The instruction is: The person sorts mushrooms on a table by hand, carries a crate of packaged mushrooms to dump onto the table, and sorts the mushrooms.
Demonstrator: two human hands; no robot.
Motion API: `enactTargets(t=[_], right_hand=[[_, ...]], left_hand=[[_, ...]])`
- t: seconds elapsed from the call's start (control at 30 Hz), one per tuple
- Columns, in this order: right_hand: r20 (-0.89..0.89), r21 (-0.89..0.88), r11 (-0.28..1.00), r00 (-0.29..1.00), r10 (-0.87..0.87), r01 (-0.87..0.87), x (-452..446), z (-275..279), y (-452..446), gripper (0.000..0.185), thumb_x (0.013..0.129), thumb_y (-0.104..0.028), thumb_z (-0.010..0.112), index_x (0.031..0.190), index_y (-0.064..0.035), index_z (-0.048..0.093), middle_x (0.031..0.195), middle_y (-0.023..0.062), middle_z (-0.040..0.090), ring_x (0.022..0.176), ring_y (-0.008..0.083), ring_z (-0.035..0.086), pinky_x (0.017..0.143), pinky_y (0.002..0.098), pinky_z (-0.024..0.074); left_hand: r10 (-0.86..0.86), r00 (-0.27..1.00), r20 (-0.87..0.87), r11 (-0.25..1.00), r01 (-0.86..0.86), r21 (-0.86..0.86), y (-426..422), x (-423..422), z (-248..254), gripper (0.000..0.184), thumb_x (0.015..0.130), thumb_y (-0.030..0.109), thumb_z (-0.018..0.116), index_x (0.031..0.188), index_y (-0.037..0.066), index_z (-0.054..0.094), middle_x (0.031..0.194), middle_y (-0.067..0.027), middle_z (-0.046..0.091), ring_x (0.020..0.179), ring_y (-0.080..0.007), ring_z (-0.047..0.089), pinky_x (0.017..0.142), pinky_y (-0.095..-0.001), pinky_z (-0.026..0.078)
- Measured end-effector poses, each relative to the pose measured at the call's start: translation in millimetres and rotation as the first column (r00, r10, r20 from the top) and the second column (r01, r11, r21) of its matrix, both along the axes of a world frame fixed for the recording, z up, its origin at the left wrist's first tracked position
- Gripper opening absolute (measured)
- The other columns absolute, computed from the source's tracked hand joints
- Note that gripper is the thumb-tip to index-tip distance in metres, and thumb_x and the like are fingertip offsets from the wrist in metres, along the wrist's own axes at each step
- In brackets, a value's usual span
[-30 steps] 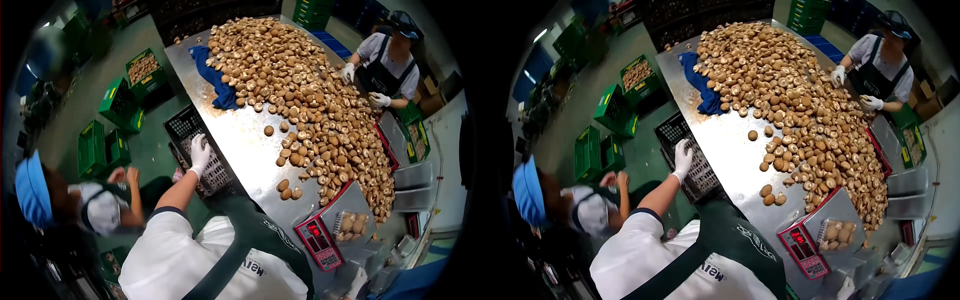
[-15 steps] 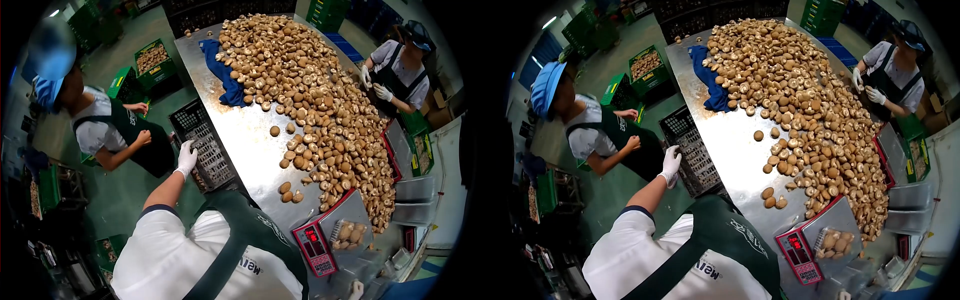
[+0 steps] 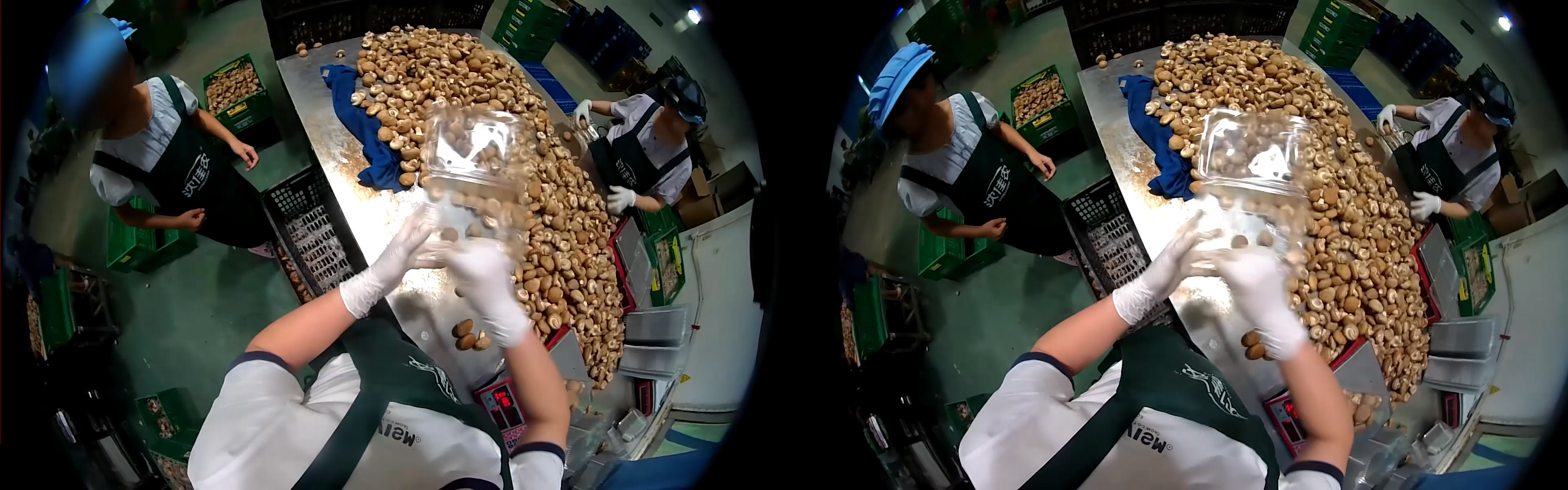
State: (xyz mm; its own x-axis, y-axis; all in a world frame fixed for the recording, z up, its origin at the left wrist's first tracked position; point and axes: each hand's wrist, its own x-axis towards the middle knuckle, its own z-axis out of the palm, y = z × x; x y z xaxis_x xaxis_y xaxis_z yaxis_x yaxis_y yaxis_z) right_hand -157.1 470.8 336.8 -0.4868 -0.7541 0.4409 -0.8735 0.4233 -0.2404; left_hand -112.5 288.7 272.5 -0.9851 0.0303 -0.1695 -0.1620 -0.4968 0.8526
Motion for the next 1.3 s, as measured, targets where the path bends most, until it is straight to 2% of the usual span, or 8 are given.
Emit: enactTargets(t=[0.17, 0.37, 0.57, 0.63, 0.77, 0.93, 1.1, 1.3], right_hand=[[0.088, -0.002, 0.991, 0.987, 0.131, -0.131, -10, -15, -95, 0.038, 0.079, -0.014, 0.068, 0.116, -0.0135, 0.066, 0.118, 0.0069, 0.064, 0.11, 0.0269, 0.058, 0.095, 0.0408, 0.0443], [0.292, 0.053, 0.997, 0.954, -0.068, 0.055, -32, -40, -54, 0.035, 0.084, -0.013, 0.064, 0.118, -0.0071, 0.064, 0.128, 0.0104, 0.06, 0.116, 0.0296, 0.055, 0.098, 0.0421, 0.0428], [0.421, 0.089, 0.866, 0.769, -0.481, 0.492, -3, -83, 63, 0.029, 0.086, -0.01, 0.065, 0.115, -0.0059, 0.066, 0.121, 0.0127, 0.064, 0.111, 0.033, 0.059, 0.096, 0.0403, 0.0465], [0.458, 0.094, 0.738, 0.63, -0.628, 0.668, 28, -71, 103, 0.029, 0.086, -0.009, 0.064, 0.115, -0.0052, 0.066, 0.121, 0.0141, 0.064, 0.114, 0.0327, 0.058, 0.099, 0.0408, 0.0455], [0.409, 0.007, 0.353, 0.32, -0.855, 0.936, 109, -41, 173, 0.025, 0.086, -0.002, 0.064, 0.11, -0.0034, 0.068, 0.113, 0.0139, 0.068, 0.109, 0.0295, 0.064, 0.096, 0.0362, 0.0484], [0.437, -0.203, -0.198, -0.093, -0.895, 0.959, 216, -2, 239, 0.024, 0.093, -0.001, 0.057, 0.114, 0.0001, 0.068, 0.113, 0.0092, 0.068, 0.107, 0.0191, 0.063, 0.096, 0.0304, 0.047], [0.515, -0.263, -0.42, -0.242, -0.822, 0.869, 287, -12, 284, 0.025, 0.097, -0.003, 0.053, 0.117, 0.0013, 0.067, 0.117, 0.009, 0.067, 0.106, 0.0158, 0.062, 0.094, 0.0279, 0.0471], [0.716, -0.296, -0.546, -0.196, -0.67, 0.784, 290, -33, 319, 0.034, 0.097, -0.011, 0.056, 0.128, 0.0027, 0.06, 0.123, 0.0136, 0.065, 0.11, 0.0179, 0.061, 0.098, 0.0296, 0.0449]], left_hand=[[0.386, 0.904, 0.182, 0.922, -0.38, -0.07, -102, -39, -45, 0.063, 0.09, 0.002, 0.044, 0.151, 0.012, 0.028, 0.125, -0.0198, 0.058, 0.103, -0.028, 0.066, 0.079, -0.0378, 0.06], [0.555, 0.797, 0.237, 0.83, -0.51, -0.226, -244, -120, -71, 0.061, 0.093, 0.003, 0.044, 0.151, 0.015, 0.029, 0.124, -0.0177, 0.059, 0.102, -0.0262, 0.065, 0.089, -0.0404, 0.055], [0.545, 0.799, 0.255, 0.837, -0.502, -0.218, -337, -223, -190, 0.022, 0.099, 0.013, 0.045, 0.118, 0.012, 0.058, 0.077, -0.0029, 0.057, 0.06, -0.0141, 0.054, 0.05, -0.0267, 0.045], [-0.382, 0.907, -0.176, 0.821, 0.421, 0.387, -376, -256, -227, 0.019, 0.099, 0.029, 0.049, 0.105, 0.016, 0.063, 0.082, 0.0031, 0.058, 0.076, -0.0149, 0.057, 0.065, -0.0378, 0.049], [0.18, 0.803, 0.568, 0.944, -0.303, 0.128, -446, -325, -272, 0.039, 0.101, 0.023, 0.041, 0.137, 0.011, 0.049, 0.137, -0.007, 0.052, 0.13, -0.0255, 0.047, 0.104, -0.0416, 0.046], [0.634, 0.595, 0.494, 0.744, -0.643, -0.181, -370, -314, -166, 0.051, 0.096, 0.033, 0.058, 0.139, 0.006, 0.046, 0.141, -0.0115, 0.045, 0.131, -0.0296, 0.045, 0.102, -0.0423, 0.05], [0.563, 0.603, 0.565, 0.673, -0.731, 0.11, -319, -299, -102, 0.078, 0.092, 0.05, 0.061, 0.15, 0.011, 0.028, 0.15, -0.0114, 0.039, 0.131, -0.0316, 0.047, 0.105, -0.0454, 0.048], [0.189, 0.981, 0.05, 0.852, -0.139, -0.505, -116, -236, -65, 0.061, 0.103, 0.04, 0.038, 0.15, 0.004, 0.026, 0.151, -0.0154, 0.035, 0.138, -0.0282, 0.037, 0.113, -0.0415, 0.033]])
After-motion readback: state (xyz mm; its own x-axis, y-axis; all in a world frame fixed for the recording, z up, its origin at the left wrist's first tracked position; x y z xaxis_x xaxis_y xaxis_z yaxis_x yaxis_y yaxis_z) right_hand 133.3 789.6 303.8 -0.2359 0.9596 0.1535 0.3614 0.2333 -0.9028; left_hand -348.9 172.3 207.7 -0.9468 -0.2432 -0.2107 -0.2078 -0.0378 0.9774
